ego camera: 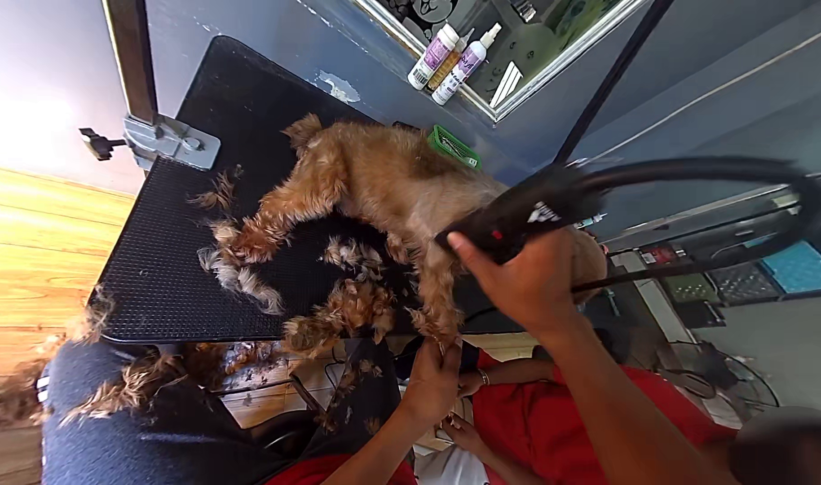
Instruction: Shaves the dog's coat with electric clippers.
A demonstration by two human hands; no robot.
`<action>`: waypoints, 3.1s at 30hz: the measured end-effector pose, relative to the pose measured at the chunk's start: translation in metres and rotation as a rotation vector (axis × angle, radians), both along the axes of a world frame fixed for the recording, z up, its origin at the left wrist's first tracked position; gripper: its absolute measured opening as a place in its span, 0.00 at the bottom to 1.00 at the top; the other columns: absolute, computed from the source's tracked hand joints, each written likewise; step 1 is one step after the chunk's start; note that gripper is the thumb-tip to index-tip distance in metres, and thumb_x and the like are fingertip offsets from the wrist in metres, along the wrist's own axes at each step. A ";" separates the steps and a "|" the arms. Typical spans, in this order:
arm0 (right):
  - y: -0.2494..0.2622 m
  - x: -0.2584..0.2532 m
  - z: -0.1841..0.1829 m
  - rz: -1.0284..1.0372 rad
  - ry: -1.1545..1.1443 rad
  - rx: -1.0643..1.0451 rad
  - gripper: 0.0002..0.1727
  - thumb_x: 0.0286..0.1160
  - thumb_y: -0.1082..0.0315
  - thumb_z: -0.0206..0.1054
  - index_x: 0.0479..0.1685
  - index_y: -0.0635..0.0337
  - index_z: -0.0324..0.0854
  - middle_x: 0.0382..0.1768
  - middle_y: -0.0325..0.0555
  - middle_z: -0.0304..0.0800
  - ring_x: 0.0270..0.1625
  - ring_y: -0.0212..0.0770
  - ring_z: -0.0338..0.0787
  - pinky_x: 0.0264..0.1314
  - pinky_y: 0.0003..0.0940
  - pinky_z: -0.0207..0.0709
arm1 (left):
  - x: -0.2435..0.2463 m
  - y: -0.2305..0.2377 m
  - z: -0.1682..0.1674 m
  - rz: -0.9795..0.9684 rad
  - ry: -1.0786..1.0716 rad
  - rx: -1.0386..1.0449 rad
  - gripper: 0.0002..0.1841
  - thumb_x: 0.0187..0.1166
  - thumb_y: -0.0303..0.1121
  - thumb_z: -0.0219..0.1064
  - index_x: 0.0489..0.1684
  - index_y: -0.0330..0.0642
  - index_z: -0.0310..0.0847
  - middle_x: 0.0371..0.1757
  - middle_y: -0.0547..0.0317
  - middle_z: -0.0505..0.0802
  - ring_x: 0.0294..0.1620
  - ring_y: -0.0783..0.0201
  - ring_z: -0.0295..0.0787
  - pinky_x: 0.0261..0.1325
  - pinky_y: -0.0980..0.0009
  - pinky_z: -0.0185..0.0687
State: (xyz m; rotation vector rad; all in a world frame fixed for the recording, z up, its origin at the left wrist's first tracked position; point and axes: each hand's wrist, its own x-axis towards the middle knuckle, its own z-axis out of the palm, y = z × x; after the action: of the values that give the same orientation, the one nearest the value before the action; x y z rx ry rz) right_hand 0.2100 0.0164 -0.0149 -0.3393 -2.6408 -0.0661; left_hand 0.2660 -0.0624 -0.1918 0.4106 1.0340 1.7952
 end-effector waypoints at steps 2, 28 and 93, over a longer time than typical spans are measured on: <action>0.007 0.001 0.009 -0.038 0.053 0.084 0.33 0.73 0.44 0.75 0.61 0.66 0.76 0.43 0.53 0.90 0.44 0.46 0.93 0.44 0.49 0.86 | 0.003 0.000 0.000 -0.023 -0.014 -0.012 0.15 0.90 0.40 0.55 0.59 0.37 0.76 0.36 0.59 0.84 0.34 0.67 0.81 0.46 0.69 0.81; 0.010 -0.005 0.003 0.067 -0.446 -0.247 0.44 0.65 0.33 0.73 0.72 0.58 0.71 0.42 0.35 0.92 0.44 0.28 0.93 0.46 0.35 0.91 | -0.015 -0.005 0.006 -0.058 0.185 -0.144 0.18 0.90 0.45 0.52 0.54 0.43 0.83 0.39 0.57 0.87 0.42 0.62 0.85 0.52 0.57 0.82; -0.011 -0.052 -0.001 0.006 -0.514 0.069 0.39 0.63 0.42 0.74 0.69 0.60 0.73 0.28 0.46 0.86 0.35 0.52 0.90 0.35 0.53 0.81 | 0.001 -0.011 0.031 0.072 0.389 -0.216 0.19 0.86 0.44 0.52 0.46 0.40 0.85 0.32 0.57 0.88 0.37 0.59 0.88 0.46 0.53 0.84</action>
State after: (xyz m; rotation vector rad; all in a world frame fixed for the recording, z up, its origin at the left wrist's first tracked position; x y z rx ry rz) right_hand 0.1576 0.0052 -0.0159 -0.3240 -3.1356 -0.2751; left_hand 0.2672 -0.0731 -0.1611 0.6096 1.5133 1.6790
